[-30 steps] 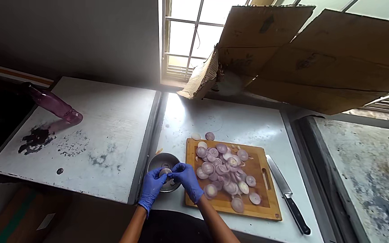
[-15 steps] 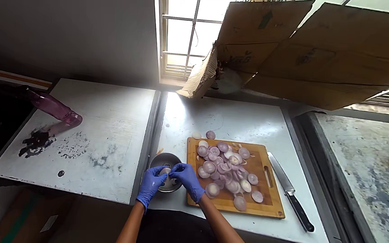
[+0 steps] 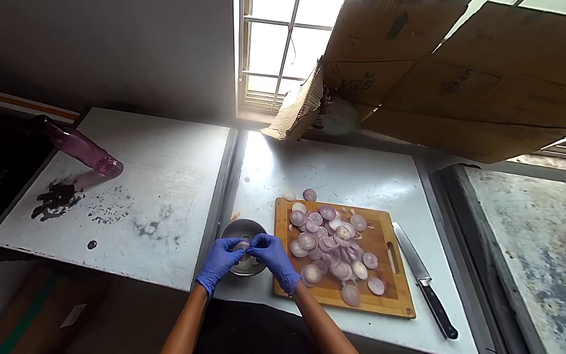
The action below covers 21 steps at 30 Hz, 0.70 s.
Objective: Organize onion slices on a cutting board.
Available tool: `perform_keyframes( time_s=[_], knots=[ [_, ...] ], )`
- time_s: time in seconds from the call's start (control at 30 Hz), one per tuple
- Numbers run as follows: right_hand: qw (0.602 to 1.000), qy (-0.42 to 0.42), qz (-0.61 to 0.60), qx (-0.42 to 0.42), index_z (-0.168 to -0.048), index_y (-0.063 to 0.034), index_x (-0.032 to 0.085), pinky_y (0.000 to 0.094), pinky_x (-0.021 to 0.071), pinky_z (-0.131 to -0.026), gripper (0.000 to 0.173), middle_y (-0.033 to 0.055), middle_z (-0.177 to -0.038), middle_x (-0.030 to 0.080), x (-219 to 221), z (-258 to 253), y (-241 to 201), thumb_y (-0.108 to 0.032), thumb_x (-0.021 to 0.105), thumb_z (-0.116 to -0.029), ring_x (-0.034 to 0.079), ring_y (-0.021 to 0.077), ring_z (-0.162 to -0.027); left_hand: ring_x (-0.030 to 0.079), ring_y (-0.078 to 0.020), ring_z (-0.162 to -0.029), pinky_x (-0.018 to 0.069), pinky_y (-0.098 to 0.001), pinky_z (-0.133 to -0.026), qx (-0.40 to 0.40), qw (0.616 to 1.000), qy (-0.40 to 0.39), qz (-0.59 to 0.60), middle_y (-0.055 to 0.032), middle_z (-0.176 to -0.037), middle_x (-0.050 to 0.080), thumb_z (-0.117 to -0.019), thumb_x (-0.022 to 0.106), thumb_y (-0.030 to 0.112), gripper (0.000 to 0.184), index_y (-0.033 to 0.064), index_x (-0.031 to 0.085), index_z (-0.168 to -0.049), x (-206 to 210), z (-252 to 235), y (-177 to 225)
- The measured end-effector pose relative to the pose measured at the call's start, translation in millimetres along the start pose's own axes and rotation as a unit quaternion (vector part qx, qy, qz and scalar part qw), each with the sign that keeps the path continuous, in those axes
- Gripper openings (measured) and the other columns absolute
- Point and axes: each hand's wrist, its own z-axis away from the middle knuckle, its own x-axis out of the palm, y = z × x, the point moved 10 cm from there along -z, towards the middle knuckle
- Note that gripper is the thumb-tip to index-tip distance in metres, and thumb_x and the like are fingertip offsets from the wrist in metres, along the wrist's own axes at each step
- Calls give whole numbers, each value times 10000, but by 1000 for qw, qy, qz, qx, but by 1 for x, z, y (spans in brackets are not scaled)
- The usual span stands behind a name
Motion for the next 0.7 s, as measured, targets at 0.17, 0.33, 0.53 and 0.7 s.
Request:
perform_keyframes(
  time_s=[0.17,0.33,0.53,0.7],
  knots=[
    [1000,-5,-3,5,-888,-69,692,295,540,-566,184,36,-772,678,1,1,-1,-134,817,-770,638,142,-638,741,-160,-841,627,-337,-760,1,1000,-8,18,-96,-1034,761,-901,709,97,269,17,737,-1157,0,1,1],
    [1000,-9,3,12,-870,-73,686,293,529,-570,179,28,-758,670,1,0,2,-144,816,-770,627,136,-631,738,-147,-826,625,-327,-777,-2,1000,-4,14,-87,-1015,764,-893,713,106,270,26,745,-1149,1,1,-1],
    [999,-18,25,17,-901,-59,709,303,546,-588,172,37,-784,693,0,0,2,-133,804,-779,643,141,-644,744,-151,-814,627,-335,-776,-6,1000,-7,6,-80,-996,771,-890,719,114,262,38,753,-1138,3,0,-3],
    [999,-19,32,19,-849,-71,704,300,543,-584,138,27,-746,675,-1,0,2,-143,796,-776,633,135,-624,743,-131,-812,625,-327,-785,-1,1000,-2,0,-60,-979,777,-883,726,143,257,64,770,-1123,5,1,-4]
  ],
)
